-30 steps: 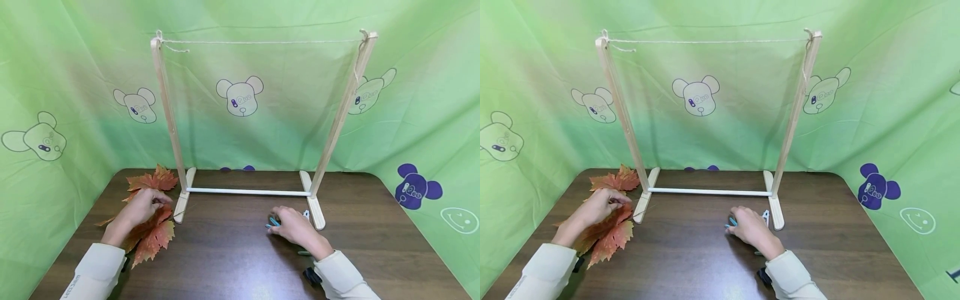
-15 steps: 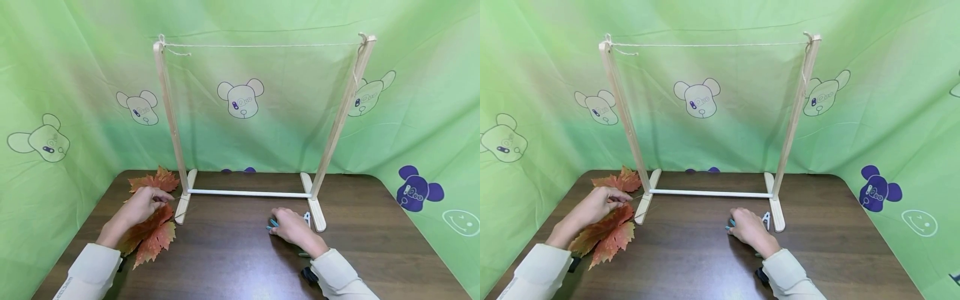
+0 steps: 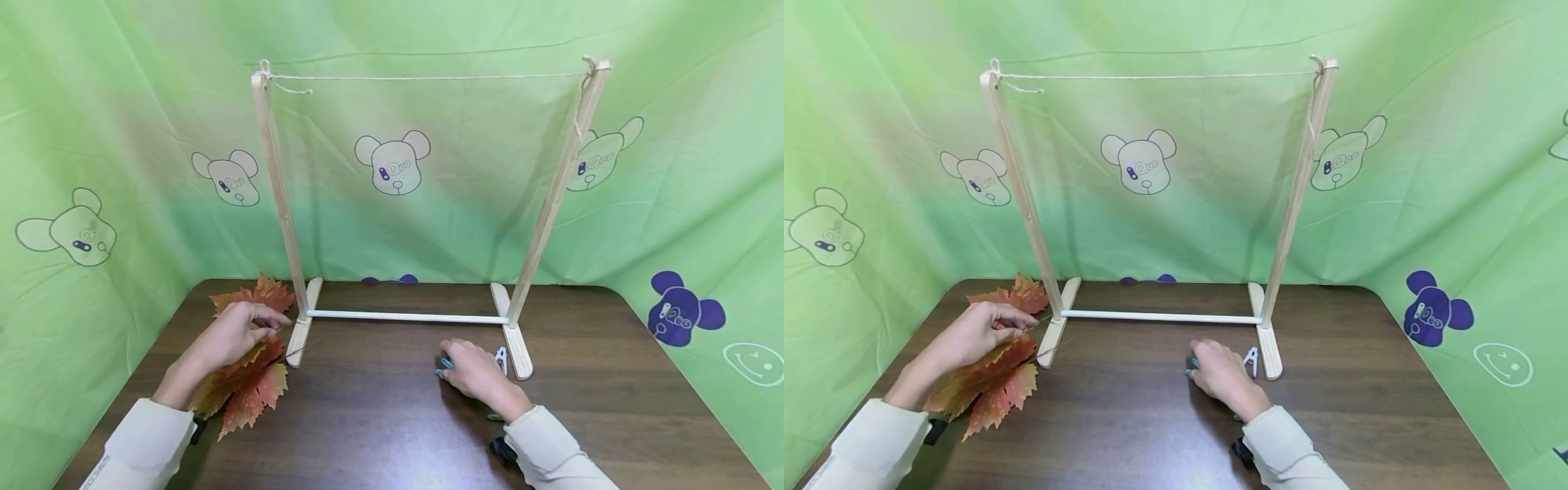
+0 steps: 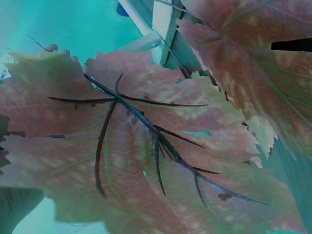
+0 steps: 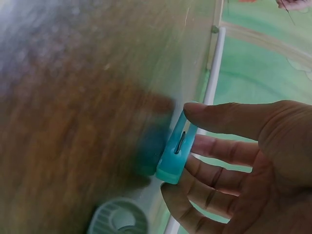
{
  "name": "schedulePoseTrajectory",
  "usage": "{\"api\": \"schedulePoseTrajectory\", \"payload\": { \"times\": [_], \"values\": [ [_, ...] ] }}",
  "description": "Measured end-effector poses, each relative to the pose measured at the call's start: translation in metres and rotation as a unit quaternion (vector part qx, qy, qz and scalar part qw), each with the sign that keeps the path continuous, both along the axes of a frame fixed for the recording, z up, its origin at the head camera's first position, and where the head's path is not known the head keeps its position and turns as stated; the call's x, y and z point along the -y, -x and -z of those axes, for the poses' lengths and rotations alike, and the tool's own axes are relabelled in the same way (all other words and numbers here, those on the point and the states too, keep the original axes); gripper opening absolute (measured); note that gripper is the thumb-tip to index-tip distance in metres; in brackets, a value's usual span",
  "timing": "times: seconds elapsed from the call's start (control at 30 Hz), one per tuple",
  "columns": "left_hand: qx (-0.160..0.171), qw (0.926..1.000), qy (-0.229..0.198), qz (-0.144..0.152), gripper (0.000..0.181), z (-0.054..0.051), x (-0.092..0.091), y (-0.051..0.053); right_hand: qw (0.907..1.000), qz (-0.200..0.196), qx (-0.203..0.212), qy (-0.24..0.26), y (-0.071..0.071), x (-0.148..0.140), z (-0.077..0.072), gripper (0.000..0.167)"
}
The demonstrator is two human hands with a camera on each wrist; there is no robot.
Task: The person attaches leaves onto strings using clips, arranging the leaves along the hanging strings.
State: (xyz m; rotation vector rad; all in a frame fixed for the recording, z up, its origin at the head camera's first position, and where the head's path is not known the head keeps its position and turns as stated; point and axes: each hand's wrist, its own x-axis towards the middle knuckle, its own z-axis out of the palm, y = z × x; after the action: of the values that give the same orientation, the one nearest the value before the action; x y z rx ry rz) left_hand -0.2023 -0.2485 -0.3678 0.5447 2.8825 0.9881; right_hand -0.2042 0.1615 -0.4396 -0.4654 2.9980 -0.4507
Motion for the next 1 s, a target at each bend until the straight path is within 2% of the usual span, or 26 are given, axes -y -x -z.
{"api": "schedulePoseTrajectory", "payload": {
  "times": [0.23, 0.5, 0.6, 0.87, 1.0],
  "values": [
    [0.009, 0.9999, -0.011, -0.001, 0.03, -0.008, -0.006, -0.005, 0.9996, -0.002, -0.026, 0.008, 0.0, 0.0, -0.004, 0.021],
    [0.022, 0.9991, -0.034, -0.01, 0.028, -0.015, -0.015, -0.008, 0.9991, 0.004, -0.028, 0.03, 0.0, -0.001, -0.014, 0.021],
    [0.013, 0.9991, -0.038, -0.014, 0.027, -0.018, -0.017, -0.009, 0.9987, 0.002, -0.035, 0.036, 0.001, 0.0, -0.018, 0.02],
    [-0.002, 0.9981, -0.061, 0.009, 0.024, -0.025, -0.024, -0.01, 0.9958, -0.013, -0.067, 0.061, 0.002, 0.001, -0.029, 0.021],
    [-0.008, 0.9979, -0.064, 0.008, 0.025, -0.027, -0.029, -0.009, 0.9936, -0.022, -0.081, 0.075, 0.003, 0.001, -0.037, 0.021]
  ]
}}
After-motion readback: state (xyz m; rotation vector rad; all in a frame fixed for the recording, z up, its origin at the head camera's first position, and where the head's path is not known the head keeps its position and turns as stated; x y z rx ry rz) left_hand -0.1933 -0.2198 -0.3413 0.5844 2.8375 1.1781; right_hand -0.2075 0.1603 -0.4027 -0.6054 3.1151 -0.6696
